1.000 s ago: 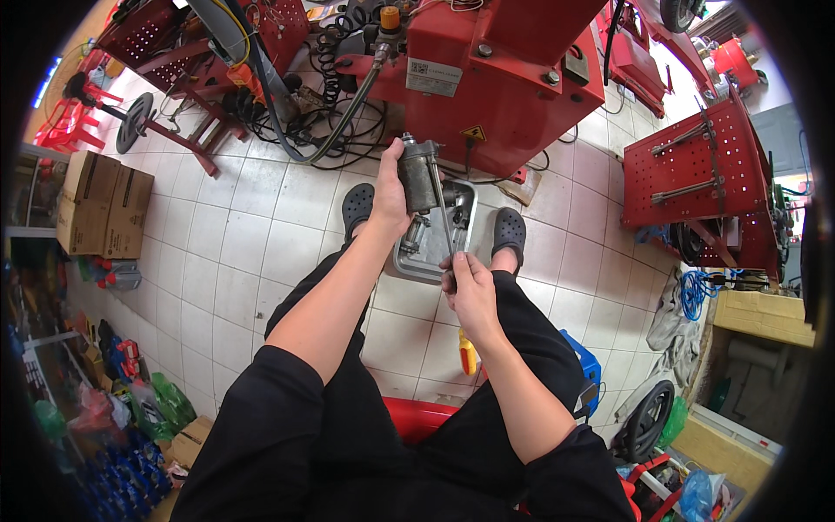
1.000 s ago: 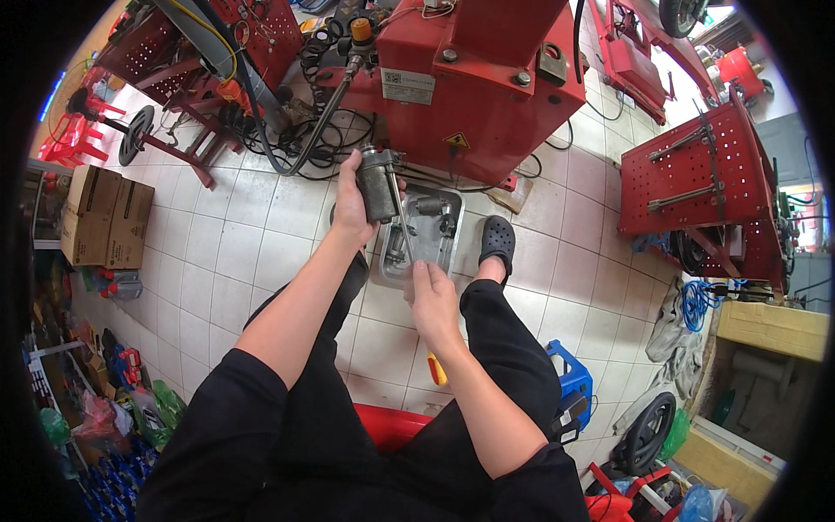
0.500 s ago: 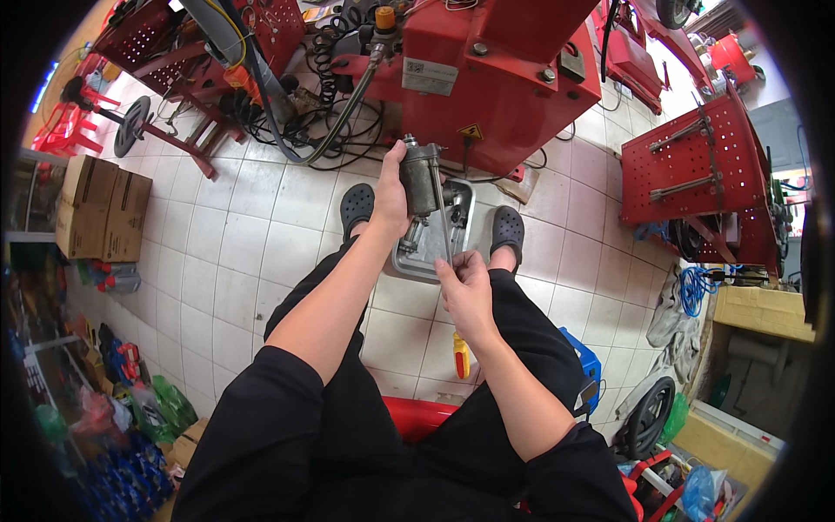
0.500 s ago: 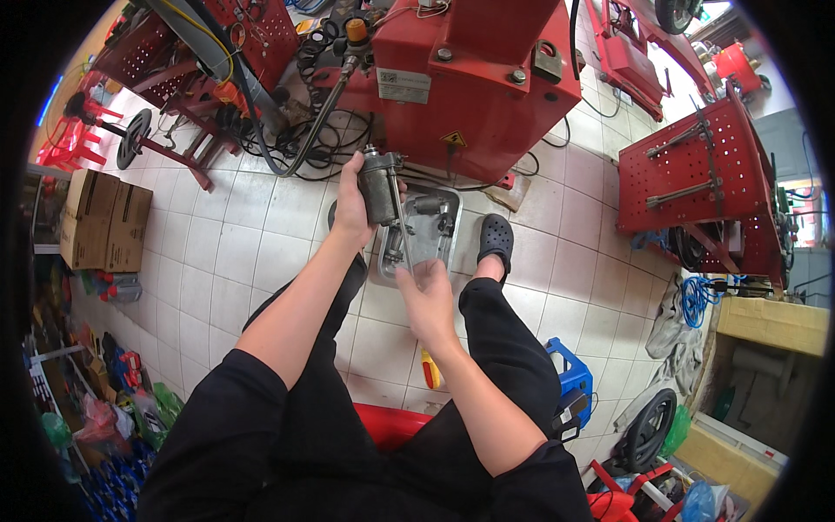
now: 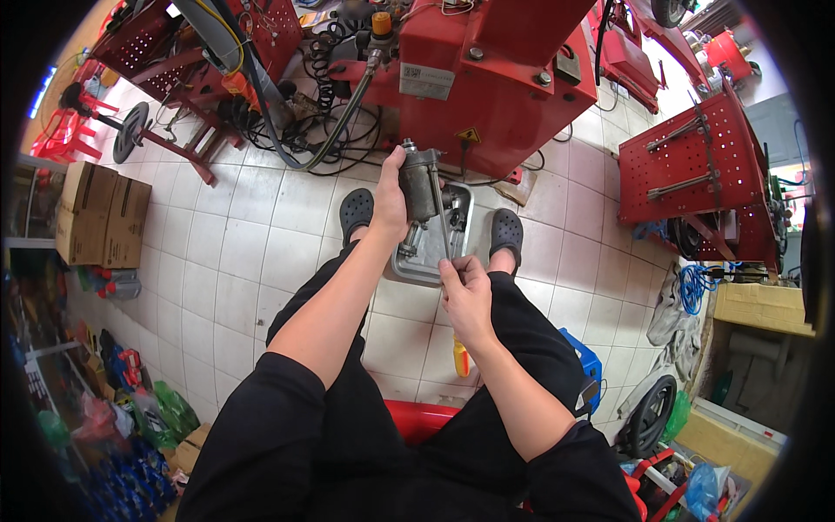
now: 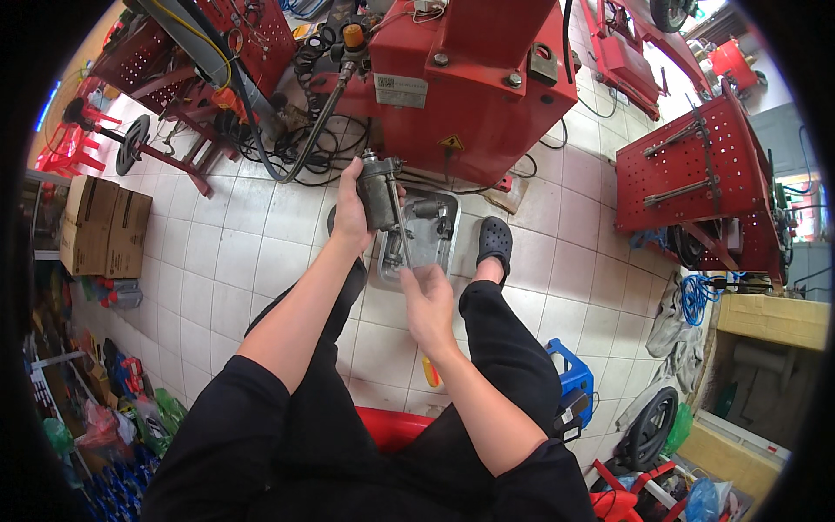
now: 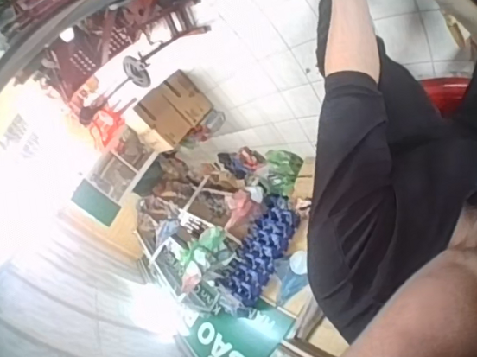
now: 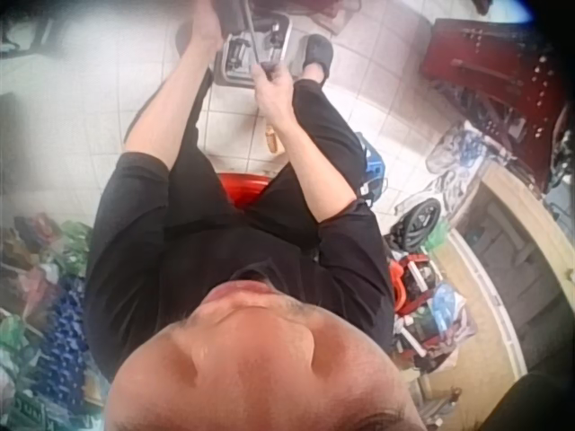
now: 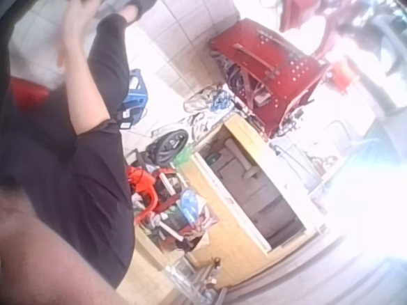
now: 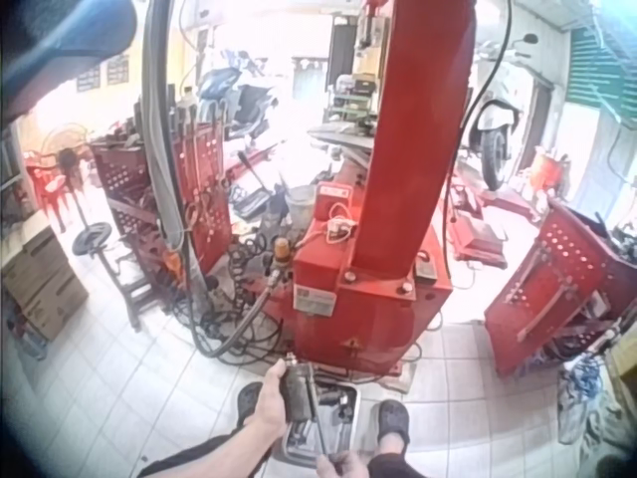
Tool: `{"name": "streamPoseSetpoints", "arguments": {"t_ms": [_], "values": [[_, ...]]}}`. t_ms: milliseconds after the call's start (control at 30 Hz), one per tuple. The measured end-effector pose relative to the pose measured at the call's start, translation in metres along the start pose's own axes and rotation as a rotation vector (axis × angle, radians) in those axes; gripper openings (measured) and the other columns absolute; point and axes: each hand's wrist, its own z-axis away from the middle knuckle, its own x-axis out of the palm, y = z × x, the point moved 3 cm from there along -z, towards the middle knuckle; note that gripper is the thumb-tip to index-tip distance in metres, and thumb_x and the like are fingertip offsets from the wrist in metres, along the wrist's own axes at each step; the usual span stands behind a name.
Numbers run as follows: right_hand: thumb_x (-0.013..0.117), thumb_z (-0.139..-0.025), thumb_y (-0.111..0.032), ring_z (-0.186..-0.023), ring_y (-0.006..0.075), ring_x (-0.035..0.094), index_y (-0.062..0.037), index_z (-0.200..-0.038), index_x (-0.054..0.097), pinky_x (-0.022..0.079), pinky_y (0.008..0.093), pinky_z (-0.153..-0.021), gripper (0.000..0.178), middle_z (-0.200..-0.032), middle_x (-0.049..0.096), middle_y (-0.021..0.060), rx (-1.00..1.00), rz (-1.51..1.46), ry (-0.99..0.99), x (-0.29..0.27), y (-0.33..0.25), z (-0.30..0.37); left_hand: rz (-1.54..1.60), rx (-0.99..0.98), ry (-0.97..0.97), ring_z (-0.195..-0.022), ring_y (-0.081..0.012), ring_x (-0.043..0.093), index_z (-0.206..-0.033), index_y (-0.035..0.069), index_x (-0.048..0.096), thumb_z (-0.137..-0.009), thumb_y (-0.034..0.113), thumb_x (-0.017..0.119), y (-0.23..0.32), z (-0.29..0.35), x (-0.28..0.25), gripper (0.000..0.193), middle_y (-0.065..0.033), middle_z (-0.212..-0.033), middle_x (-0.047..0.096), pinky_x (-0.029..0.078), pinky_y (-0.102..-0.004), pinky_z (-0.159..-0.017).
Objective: The person is sitting on a stool in a workshop, using a screwdriver to disassemble a mechanical part held over a metal tray. They remove screws and separate components, placing them into the tray.
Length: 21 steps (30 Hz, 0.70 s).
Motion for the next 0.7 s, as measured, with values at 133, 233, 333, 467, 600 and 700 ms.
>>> {"name": "streamPoseSetpoints", "arguments": {"t_ms": [133,233,333,467,600,700], "values": [[0.059,-0.091,-0.019,-0.070,0.0074,0.047,0.0017,-0.090,0.052,0.039,0.0231,-0.065,0.022,-0.076,0.053,0.0008,0.110,-0.081,-0.091,0.001,-0.007,0.002,-0.013,0.013,-0.004,-0.064,-0.0207,0.063,-0.094,0.004,0.059,-0.089,0.056,0.037,0.001,0.000,0.001,0.056,-0.0118,-0.073,0.064,0.051,-0.0320,-0.060],[0.056,-0.093,-0.024,-0.065,0.0067,0.045,0.0001,-0.089,0.053,0.038,0.0226,-0.060,0.025,-0.072,0.052,-0.0001,0.018,-0.049,-0.004,0.004,-0.009,0.004,-0.029,-0.006,-0.022,-0.064,-0.0205,0.063,-0.094,0.005,0.059,-0.089,0.056,0.037,-0.001,0.003,0.004,0.056,-0.0117,-0.073,0.064,0.051,-0.0322,-0.061],[0.056,-0.093,-0.027,-0.062,0.0063,0.044,-0.0005,-0.091,0.053,0.037,0.0225,-0.057,0.026,-0.071,0.051,-0.0003,-0.037,0.027,0.019,0.004,-0.005,0.002,-0.039,-0.019,-0.008,-0.065,-0.0203,0.063,-0.093,0.005,0.059,-0.089,0.056,0.038,0.000,0.004,0.004,0.056,-0.0115,-0.074,0.064,0.052,-0.0324,-0.062],[0.057,-0.093,-0.023,-0.054,0.0050,0.041,-0.0026,-0.093,0.048,0.032,0.0205,-0.047,0.022,-0.068,0.048,-0.0010,0.059,-0.101,-0.053,0.003,-0.001,0.001,-0.032,-0.004,-0.006,-0.066,-0.0197,0.063,-0.092,0.005,0.059,-0.089,0.058,0.038,-0.001,0.003,0.003,0.057,-0.0112,-0.074,0.064,0.051,-0.0313,-0.062],[0.053,-0.096,-0.025,-0.052,0.0053,0.041,-0.0034,-0.092,0.049,0.032,0.0194,-0.044,0.022,-0.068,0.049,-0.0006,0.039,-0.020,-0.017,0.007,-0.016,0.006,-0.051,-0.005,-0.008,-0.066,-0.0191,0.063,-0.092,0.005,0.059,-0.088,0.059,0.039,-0.004,0.002,0.002,0.057,-0.0110,-0.074,0.064,0.051,-0.0305,-0.062],[0.052,-0.096,-0.026,-0.052,0.0054,0.040,-0.0037,-0.094,0.050,0.031,0.0195,-0.044,0.022,-0.068,0.048,-0.0010,-0.104,0.017,0.000,0.004,0.001,-0.001,-0.047,-0.005,-0.024,-0.065,-0.0190,0.063,-0.092,0.006,0.059,-0.087,0.060,0.039,-0.005,0.001,0.001,0.058,-0.0109,-0.074,0.064,0.051,-0.0305,-0.061]]}}
